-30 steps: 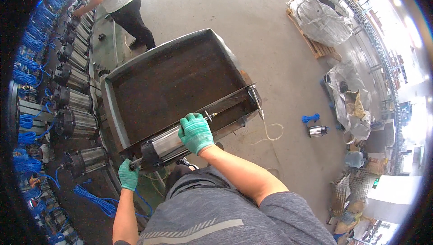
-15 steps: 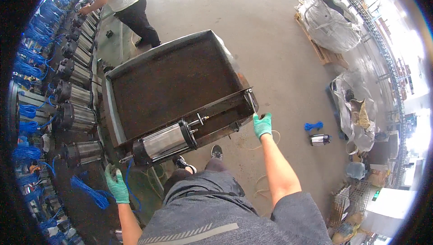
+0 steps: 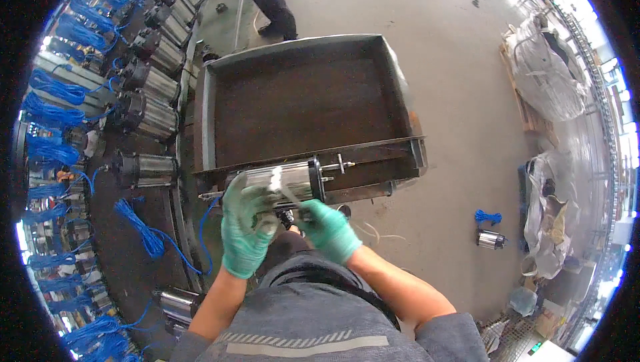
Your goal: The person picks up a cylindrical submersible pump from an assembly line, dunks it into a water-filled tank for testing, and then returns it to the line while coiling its blue power cable.
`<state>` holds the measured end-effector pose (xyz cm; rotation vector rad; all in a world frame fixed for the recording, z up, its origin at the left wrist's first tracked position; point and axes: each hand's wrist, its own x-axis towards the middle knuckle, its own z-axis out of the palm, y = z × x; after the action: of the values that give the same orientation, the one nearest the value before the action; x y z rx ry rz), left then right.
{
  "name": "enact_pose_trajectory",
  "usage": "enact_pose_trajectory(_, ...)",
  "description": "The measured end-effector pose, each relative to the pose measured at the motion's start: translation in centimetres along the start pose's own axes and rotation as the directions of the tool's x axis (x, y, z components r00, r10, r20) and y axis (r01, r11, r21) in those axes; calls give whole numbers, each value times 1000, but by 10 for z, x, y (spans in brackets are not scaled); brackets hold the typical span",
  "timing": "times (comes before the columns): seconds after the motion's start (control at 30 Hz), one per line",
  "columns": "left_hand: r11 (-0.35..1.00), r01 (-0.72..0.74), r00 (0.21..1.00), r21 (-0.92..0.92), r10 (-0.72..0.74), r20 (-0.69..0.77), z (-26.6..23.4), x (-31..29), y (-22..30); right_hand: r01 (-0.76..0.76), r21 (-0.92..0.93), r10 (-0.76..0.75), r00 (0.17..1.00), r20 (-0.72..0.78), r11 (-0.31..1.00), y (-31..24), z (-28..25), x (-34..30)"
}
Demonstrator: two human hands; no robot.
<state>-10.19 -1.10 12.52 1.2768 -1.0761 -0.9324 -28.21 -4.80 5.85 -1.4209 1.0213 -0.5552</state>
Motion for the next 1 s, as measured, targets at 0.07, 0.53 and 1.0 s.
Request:
enact_pose_trajectory(0.07, 998, -31, 998, 63, 34, -62, 8, 5, 2, 180, -160, -179, 984, 22, 971, 14, 34, 12)
enact_pose_trajectory(0.53, 605, 258, 476, -753, -758, -446, -219, 0, -116, 469, -651, -480, 859, 179, 597, -27, 7, 89)
enact_pose_trajectory(1.0, 511, 675, 522, -533, -841, -145, -234, 19, -146, 359, -801, -399, 902, 165, 480, 2, 7, 127)
